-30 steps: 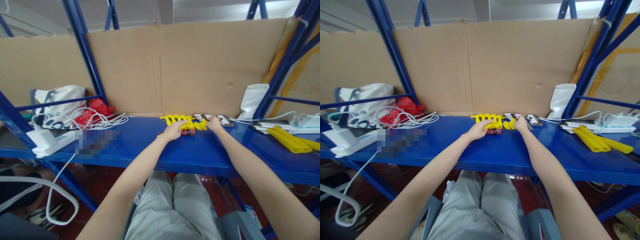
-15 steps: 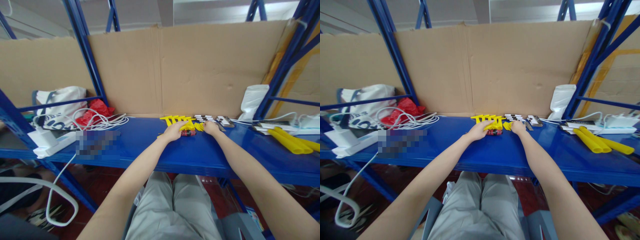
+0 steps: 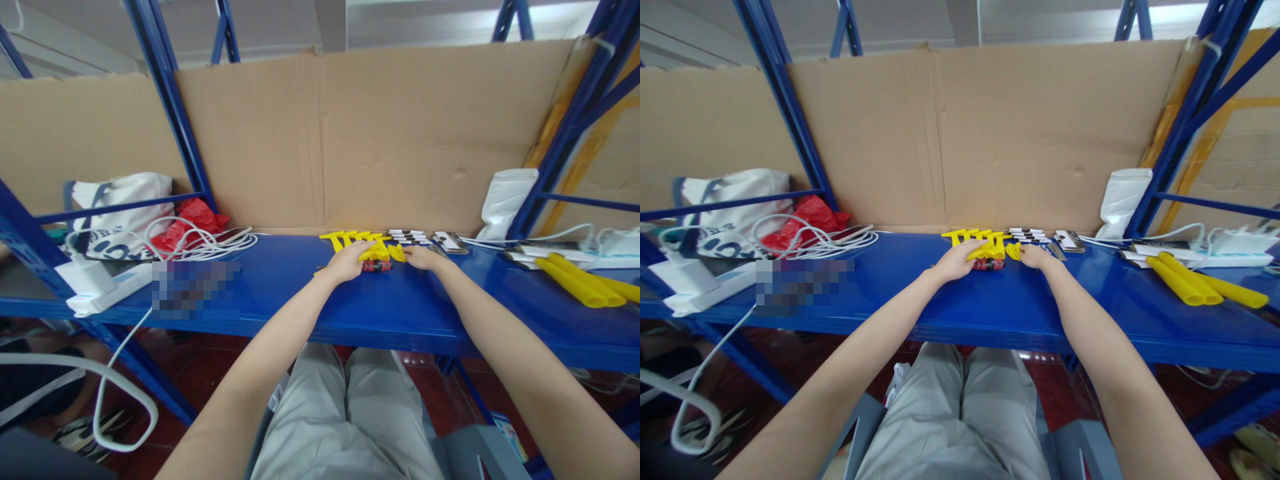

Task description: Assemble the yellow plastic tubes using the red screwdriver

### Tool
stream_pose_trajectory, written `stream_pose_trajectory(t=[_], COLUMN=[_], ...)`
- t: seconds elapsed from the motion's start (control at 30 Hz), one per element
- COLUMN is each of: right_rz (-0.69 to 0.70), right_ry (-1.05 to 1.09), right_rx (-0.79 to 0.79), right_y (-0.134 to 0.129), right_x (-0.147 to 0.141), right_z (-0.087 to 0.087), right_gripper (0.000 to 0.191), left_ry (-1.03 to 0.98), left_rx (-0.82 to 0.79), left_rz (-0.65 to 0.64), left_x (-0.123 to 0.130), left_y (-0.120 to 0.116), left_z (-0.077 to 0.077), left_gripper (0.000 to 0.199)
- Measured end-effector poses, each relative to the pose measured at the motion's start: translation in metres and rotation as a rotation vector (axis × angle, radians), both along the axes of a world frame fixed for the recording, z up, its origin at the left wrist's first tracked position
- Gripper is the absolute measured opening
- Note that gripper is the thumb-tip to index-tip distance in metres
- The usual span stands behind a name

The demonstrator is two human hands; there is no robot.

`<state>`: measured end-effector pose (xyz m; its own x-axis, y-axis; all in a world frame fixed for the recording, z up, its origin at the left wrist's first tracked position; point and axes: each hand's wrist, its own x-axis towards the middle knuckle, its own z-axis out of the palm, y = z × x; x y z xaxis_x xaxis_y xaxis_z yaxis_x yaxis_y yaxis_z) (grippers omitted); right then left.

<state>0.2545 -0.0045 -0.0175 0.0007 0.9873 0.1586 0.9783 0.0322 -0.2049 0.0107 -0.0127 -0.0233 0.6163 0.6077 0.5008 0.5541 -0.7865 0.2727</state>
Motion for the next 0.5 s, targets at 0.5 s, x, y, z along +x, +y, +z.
stream_pose_trajectory(t=[0.5], right_rz=[0.020], right_ry=[-0.169], right_rx=[-0.073], right_y=[-0.016], right_x=[-0.009], right_z=[0.015], right_gripper=[0.030], left_ry=[-0.037], left_rx=[-0.020], left_rz=[-0.011], left_x=[-0.001], left_y=[0.001], left_z=[-0.001], left_gripper=[0.062])
